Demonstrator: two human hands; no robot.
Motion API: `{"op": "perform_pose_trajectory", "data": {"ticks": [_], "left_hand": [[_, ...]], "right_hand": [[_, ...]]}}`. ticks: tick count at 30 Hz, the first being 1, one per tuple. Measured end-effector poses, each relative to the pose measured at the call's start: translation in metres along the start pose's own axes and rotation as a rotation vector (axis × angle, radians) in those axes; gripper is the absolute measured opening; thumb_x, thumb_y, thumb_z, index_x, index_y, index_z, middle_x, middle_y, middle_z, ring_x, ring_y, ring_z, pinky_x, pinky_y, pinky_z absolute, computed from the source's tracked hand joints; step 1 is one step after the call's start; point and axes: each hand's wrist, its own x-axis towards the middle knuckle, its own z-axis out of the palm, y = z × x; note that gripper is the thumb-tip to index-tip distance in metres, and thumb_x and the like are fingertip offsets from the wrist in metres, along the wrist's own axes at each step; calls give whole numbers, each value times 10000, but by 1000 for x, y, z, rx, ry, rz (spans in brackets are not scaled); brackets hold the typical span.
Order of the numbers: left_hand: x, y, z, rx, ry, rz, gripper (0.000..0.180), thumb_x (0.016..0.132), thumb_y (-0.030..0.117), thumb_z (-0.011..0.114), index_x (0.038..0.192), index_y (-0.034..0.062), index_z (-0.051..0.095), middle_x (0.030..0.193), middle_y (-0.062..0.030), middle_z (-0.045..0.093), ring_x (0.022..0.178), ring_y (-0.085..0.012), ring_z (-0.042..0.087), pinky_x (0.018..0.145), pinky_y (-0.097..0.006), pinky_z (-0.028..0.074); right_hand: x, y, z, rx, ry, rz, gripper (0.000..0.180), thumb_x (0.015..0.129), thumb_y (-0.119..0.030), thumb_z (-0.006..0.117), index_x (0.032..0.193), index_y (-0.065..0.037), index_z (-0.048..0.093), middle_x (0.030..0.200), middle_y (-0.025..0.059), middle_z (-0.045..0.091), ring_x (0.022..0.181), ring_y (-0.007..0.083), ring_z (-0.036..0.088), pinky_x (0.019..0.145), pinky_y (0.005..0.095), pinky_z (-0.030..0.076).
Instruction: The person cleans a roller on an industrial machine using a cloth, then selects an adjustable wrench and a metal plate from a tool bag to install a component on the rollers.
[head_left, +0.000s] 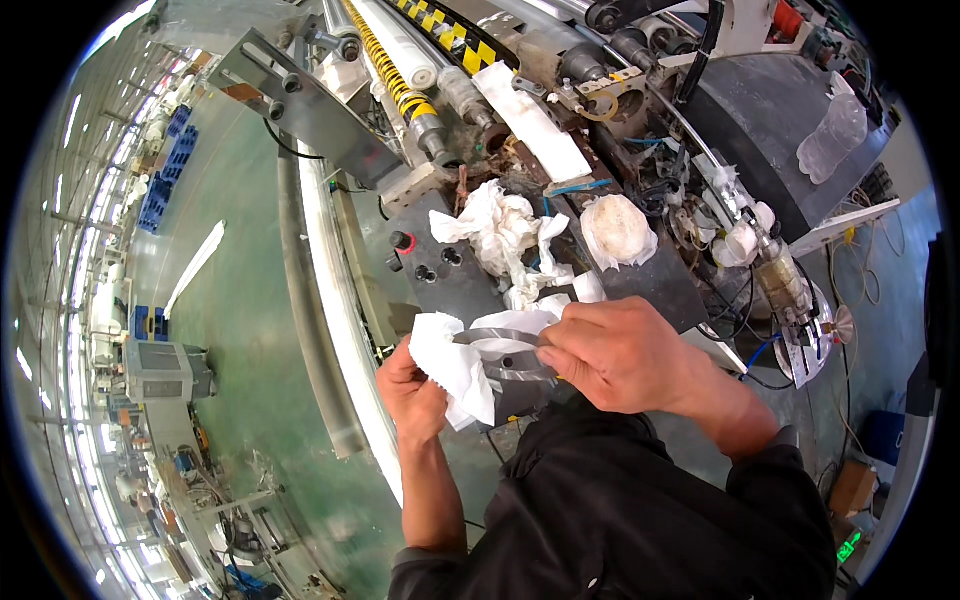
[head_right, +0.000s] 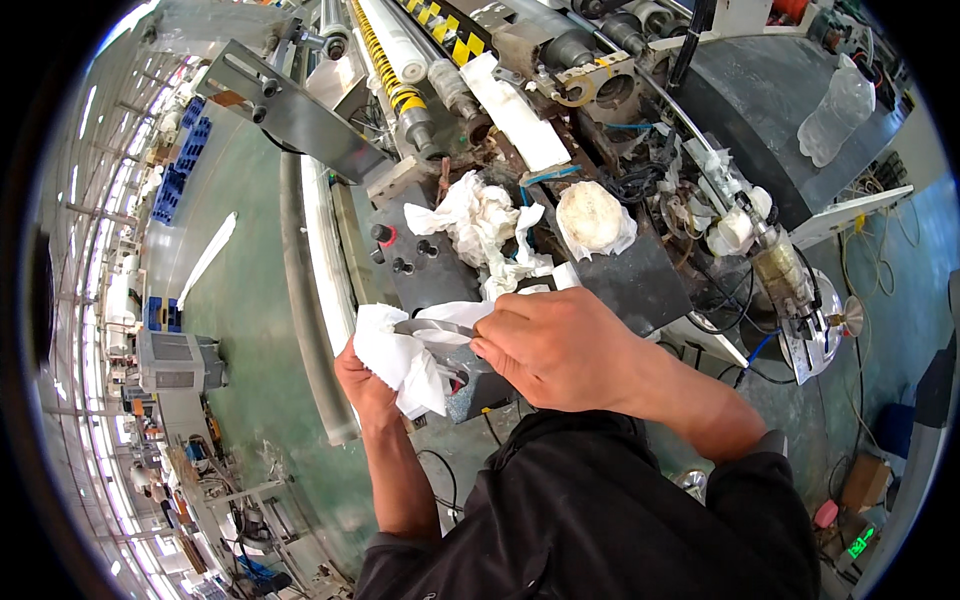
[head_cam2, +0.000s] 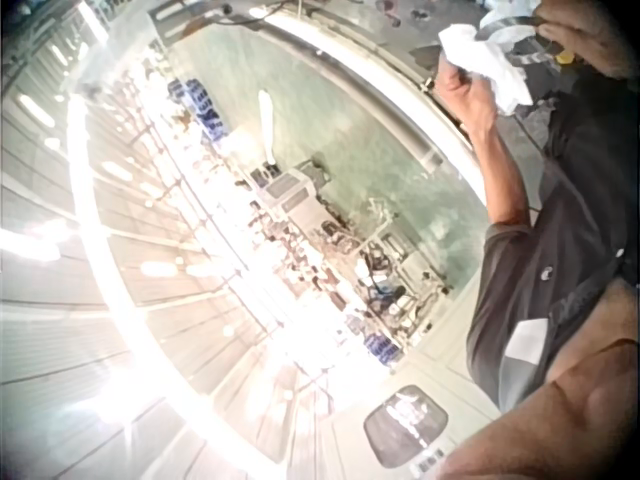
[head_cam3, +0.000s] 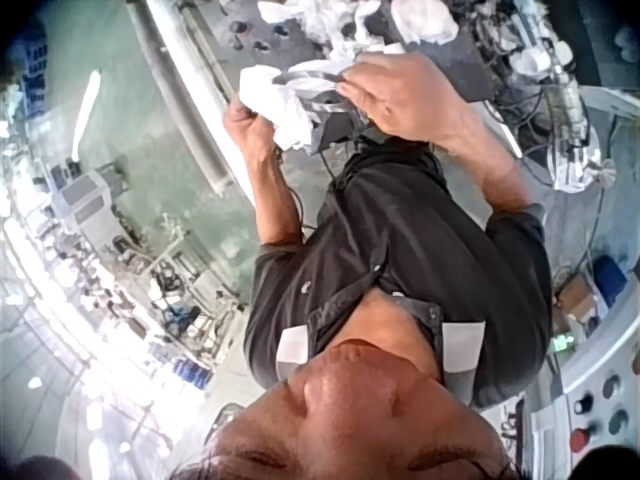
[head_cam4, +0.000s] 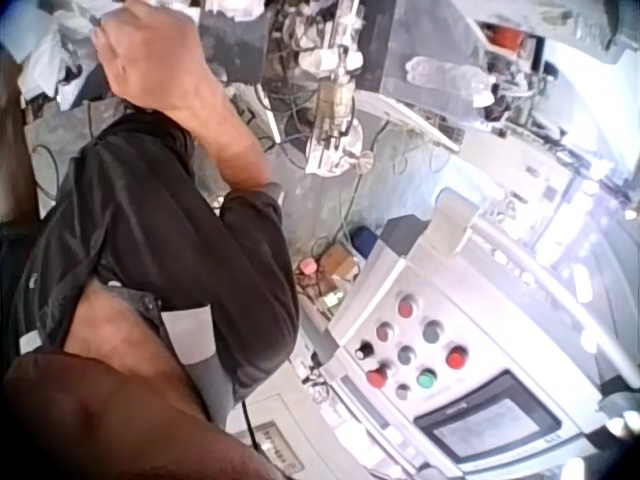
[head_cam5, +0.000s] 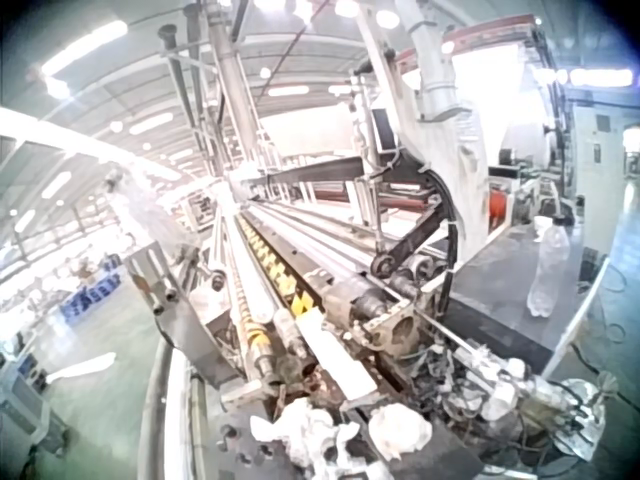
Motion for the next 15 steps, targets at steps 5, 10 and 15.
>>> {"op": "perform_pose_trajectory", "data": {"ticks": [5, 10, 15], "left_hand": [[-11, -3, 4, -52, 133, -80, 307, 764, -41, 642, 1071, -45, 632, 905, -65, 685, 770, -112, 641, 698, -255, 511], [-16, -10, 8, -22, 12, -136, 250, 810, -26, 629, 1058, -46, 643, 936, -64, 681, 795, -112, 636, 700, -245, 498], [-5, 8, 17, 410, -329, -20, 174, 764, 17, 669, 938, 14, 669, 862, -70, 674, 786, -182, 625, 706, -295, 472]], "right_hand": [[-7, 5, 14, 37, 130, 57, 94, 862, -125, 612, 830, -38, 607, 695, 78, 550, 582, 267, 563, 506, 358, 446], [-17, 10, 19, 17, 33, 36, 85, 844, -99, 627, 849, -14, 626, 669, 80, 532, 555, 261, 540, 490, 351, 431], [-24, 15, 19, -30, -124, -2, 106, 815, -118, 631, 795, -32, 573, 693, 87, 519, 597, 288, 559, 505, 379, 447]]}}
